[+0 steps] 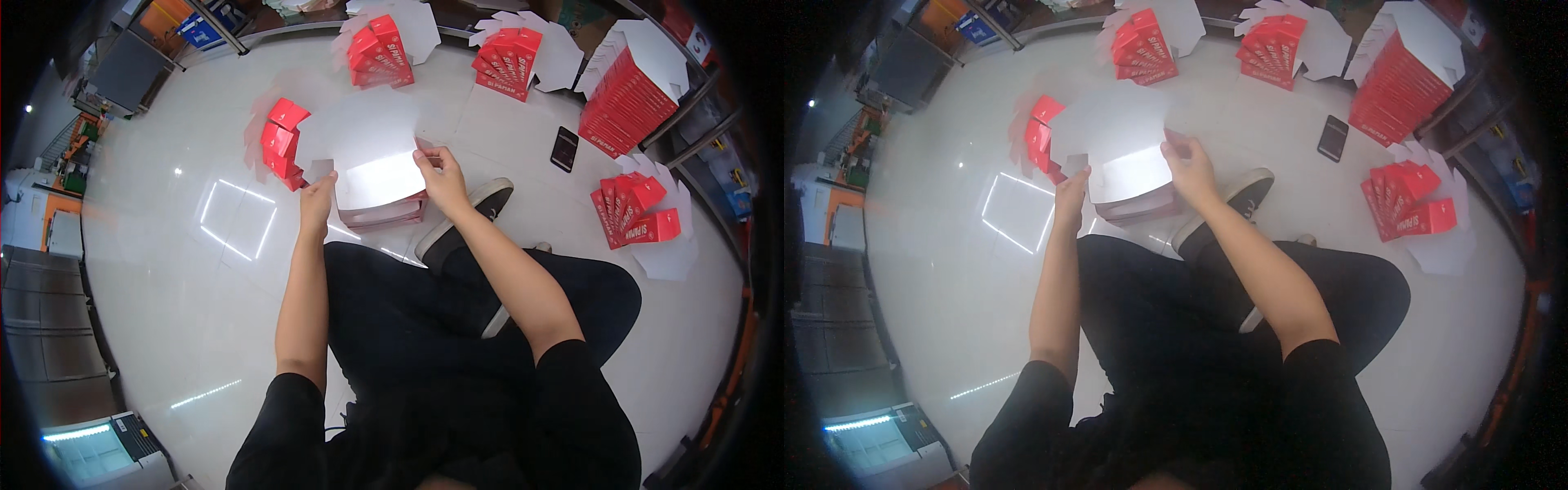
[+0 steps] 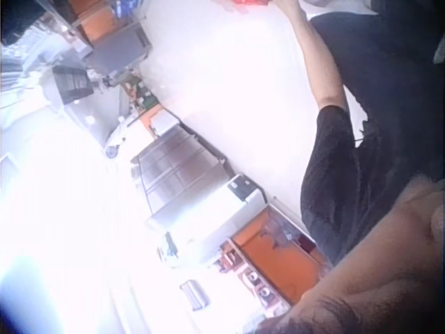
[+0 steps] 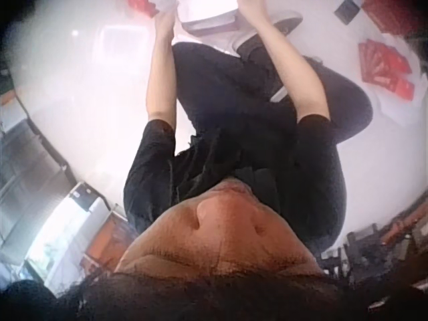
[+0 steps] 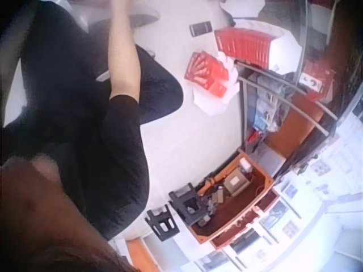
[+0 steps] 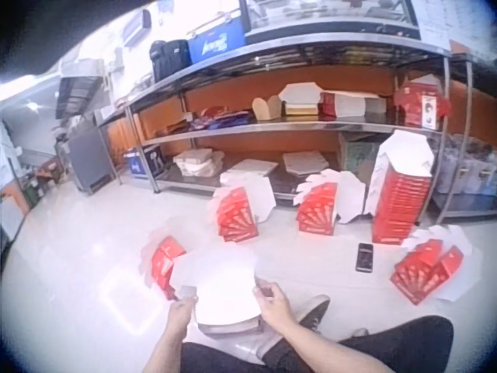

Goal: The person sits on the floor and assembles small red and white cardboard boxes by folding the flat pieces into shape. They repeatedly pick up flat box components, fold the sides, and tuck the flaps to form the final box structure.

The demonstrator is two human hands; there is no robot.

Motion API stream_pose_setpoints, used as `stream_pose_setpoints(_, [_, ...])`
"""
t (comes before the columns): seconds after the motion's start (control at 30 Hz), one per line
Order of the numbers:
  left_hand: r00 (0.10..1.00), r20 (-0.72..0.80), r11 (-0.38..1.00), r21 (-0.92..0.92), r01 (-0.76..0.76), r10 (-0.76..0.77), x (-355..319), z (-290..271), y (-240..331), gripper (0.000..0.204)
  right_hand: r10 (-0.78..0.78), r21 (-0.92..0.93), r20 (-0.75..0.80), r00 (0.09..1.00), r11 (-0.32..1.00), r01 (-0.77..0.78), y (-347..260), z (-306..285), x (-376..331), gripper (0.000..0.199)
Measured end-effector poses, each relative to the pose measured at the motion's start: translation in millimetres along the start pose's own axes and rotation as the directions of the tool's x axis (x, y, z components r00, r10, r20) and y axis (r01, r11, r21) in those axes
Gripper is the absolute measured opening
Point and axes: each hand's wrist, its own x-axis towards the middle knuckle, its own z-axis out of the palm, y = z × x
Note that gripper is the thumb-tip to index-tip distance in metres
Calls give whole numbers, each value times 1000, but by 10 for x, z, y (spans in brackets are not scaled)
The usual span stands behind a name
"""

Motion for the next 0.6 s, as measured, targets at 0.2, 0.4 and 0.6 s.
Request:
stream_pose_setpoints(0.2, [993, -96, 991, 125, -50, 62, -145, -5, -79, 35, 86, -10, 69, 994, 996, -86, 60, 211, -165, 42])
stream_pose_setpoints(0.4, [967, -95, 888, 424, -176, 237, -73, -58, -213, 34, 79, -83, 127, 989, 994, -69, 237, 187, -42, 33])
stream_pose_setpoints(0.6, [973, -115, 850, 514, -113, 199, -23, -116, -194, 34, -70, -226, 233, 970, 966, 124, 160, 89, -148, 24])
